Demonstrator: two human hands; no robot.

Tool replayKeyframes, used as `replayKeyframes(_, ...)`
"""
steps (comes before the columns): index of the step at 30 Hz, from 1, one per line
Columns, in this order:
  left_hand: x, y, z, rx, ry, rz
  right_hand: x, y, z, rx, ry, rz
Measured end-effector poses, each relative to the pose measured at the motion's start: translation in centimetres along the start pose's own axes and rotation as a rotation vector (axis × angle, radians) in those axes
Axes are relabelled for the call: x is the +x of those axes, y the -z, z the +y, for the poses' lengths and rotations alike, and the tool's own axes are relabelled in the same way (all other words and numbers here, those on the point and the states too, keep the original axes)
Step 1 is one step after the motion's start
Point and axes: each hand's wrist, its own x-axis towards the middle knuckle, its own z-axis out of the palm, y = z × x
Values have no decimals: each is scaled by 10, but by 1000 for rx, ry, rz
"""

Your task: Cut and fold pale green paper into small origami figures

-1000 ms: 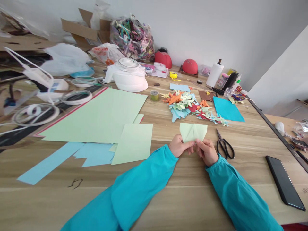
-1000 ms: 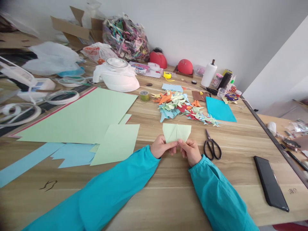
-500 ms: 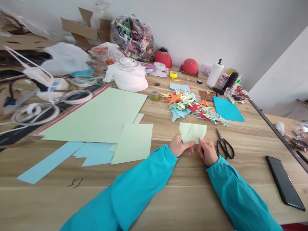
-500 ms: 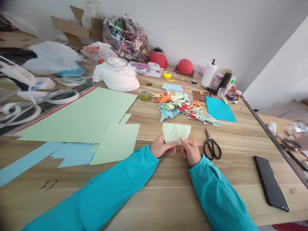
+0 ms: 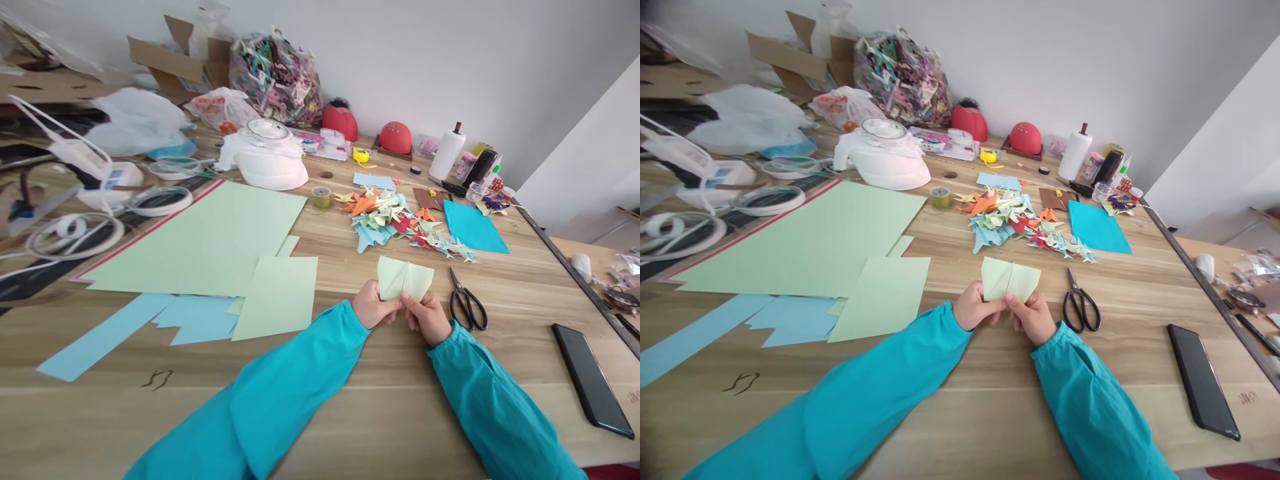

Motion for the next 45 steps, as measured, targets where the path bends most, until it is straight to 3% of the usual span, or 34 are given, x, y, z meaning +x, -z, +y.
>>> replayKeyframes(5,2,2,-4,-83,31,-121,-1,-2,-1,125,-24,33)
replayKeyframes(11,3,3,-4,-164,100,-135,-2,-5,-2,189,-31,95)
replayKeyframes(20,1,0,-1,-99,125,-68,3,-3,2,278,45,191)
replayKeyframes(28,2,-2,2,-204,87,147,5,-3,-6,414,17,263)
replayKeyframes(34,4,-6,-2,-185,128,87,4,-4,-8,442,19,236)
replayKeyframes(39,4,-4,-3,-160,154,36,5,-4,-12,520,-22,293)
replayKeyframes(45,3,-5,-2,-203,156,99,8,0,-10,603,-57,331)
